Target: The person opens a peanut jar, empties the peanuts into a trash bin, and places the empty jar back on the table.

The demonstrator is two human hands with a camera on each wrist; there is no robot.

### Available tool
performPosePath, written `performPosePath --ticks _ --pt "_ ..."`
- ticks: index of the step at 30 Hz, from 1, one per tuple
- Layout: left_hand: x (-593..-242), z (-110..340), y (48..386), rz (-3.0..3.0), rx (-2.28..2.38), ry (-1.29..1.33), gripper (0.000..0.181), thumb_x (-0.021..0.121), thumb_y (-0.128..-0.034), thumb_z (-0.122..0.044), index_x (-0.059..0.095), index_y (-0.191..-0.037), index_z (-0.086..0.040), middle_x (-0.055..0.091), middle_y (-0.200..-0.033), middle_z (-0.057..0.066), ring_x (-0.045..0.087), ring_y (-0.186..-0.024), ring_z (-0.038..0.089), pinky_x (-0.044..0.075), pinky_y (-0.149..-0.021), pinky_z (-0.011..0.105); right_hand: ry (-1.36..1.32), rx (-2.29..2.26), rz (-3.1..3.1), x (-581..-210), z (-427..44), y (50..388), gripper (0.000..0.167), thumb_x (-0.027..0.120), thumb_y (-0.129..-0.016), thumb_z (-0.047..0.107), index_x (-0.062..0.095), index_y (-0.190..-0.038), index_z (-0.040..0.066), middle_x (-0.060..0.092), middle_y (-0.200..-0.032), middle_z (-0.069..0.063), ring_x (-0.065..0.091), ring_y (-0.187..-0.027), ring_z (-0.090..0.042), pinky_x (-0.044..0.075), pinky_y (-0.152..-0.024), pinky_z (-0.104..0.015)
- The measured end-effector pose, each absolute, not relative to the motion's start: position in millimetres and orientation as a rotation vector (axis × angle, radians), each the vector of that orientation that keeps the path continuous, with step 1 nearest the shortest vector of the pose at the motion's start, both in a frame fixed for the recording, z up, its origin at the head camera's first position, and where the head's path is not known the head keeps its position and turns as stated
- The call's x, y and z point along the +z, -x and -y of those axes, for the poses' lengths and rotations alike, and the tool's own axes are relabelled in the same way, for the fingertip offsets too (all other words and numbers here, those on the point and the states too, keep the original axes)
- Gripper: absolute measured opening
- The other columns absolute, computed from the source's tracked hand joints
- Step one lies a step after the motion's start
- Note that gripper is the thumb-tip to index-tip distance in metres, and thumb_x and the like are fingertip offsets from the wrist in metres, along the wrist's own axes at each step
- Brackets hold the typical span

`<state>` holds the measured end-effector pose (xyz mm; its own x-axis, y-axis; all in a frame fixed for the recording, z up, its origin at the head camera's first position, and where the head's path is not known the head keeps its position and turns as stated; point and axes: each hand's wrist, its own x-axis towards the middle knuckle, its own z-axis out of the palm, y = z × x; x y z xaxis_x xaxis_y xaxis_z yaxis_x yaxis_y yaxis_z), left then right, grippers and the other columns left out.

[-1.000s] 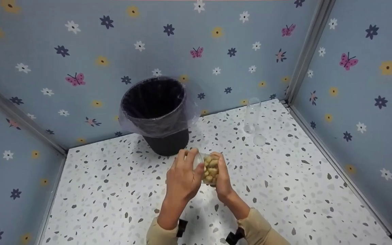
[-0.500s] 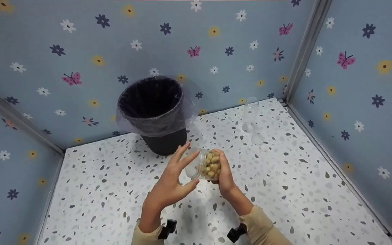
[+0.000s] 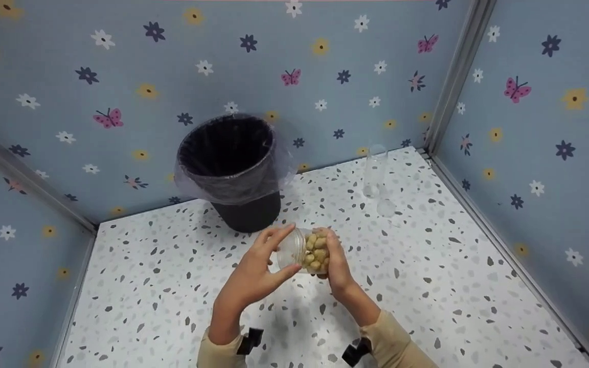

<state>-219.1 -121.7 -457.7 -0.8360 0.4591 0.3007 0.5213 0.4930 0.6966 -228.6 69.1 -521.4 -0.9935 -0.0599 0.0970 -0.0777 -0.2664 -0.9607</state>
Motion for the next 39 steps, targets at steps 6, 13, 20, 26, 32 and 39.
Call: performPosePath --ticks 6,13,20,26,32,39 --pt "-466 122 219 2.688 -1.218 0.659 0.073 0.049 -0.0914 -0.065 0.022 -0.153 -0.039 0.041 -0.144 -0.001 0.055 -0.105 0.019 0.049 -0.079 0.04 -0.153 2.514 1.895 -521 -65 227 0.062 0.022 -0.101 0.055 0.044 -0.135 0.009 0.053 -0.089 -0.01 0.045 -0.058 -0.014 0.033 -0.044 -0.025" --pt "-471 124 220 2.301 -1.339 0.915 0.071 0.076 -0.0856 -0.029 0.042 -0.148 -0.021 0.042 -0.144 0.004 0.04 -0.131 0.025 0.038 -0.102 0.048 -0.113 2.549 1.898 -522 -64 225 0.059 0.02 -0.101 0.055 0.045 -0.134 0.012 0.054 -0.087 -0.008 0.045 -0.057 -0.013 0.032 -0.043 -0.024" --pt "-470 121 221 2.306 -1.25 1.085 0.065 0.082 -0.0776 -0.014 0.055 -0.137 -0.02 0.038 -0.148 0.004 0.03 -0.139 0.03 0.033 -0.107 0.05 -0.128 2.59 1.914 -523 -65 226 0.059 0.023 -0.101 0.055 0.043 -0.134 0.011 0.055 -0.072 -0.003 0.043 -0.049 -0.01 0.029 -0.042 -0.024" --pt "-472 125 224 2.419 -1.288 1.037 0.071 0.082 -0.0798 -0.023 0.049 -0.142 -0.02 0.038 -0.145 0.003 0.041 -0.13 0.024 0.045 -0.096 0.044 -0.137 2.494 1.936 -523 -66 226 0.058 0.023 -0.101 0.054 0.047 -0.134 0.012 0.055 -0.08 -0.007 0.042 -0.052 -0.012 0.031 -0.041 -0.024" --pt "-475 131 224 2.663 -1.316 0.855 0.095 0.081 -0.0744 -0.05 0.032 -0.152 -0.026 0.046 -0.13 -0.003 0.054 -0.098 0.013 0.054 -0.073 0.031 -0.196 2.386 1.946 -526 -67 226 0.057 0.022 -0.102 0.049 0.049 -0.132 0.008 0.053 -0.1 -0.014 0.046 -0.064 -0.017 0.033 -0.044 -0.025" --pt "-483 133 221 2.635 -1.212 0.807 0.115 0.081 -0.0659 -0.061 0.021 -0.156 -0.024 0.036 -0.148 0.0 0.043 -0.129 0.019 0.042 -0.1 0.041 -0.184 2.382 1.942 -529 -69 228 0.06 0.022 -0.103 0.049 0.048 -0.134 0.005 0.051 -0.112 -0.016 0.051 -0.081 -0.022 0.037 -0.052 -0.026"
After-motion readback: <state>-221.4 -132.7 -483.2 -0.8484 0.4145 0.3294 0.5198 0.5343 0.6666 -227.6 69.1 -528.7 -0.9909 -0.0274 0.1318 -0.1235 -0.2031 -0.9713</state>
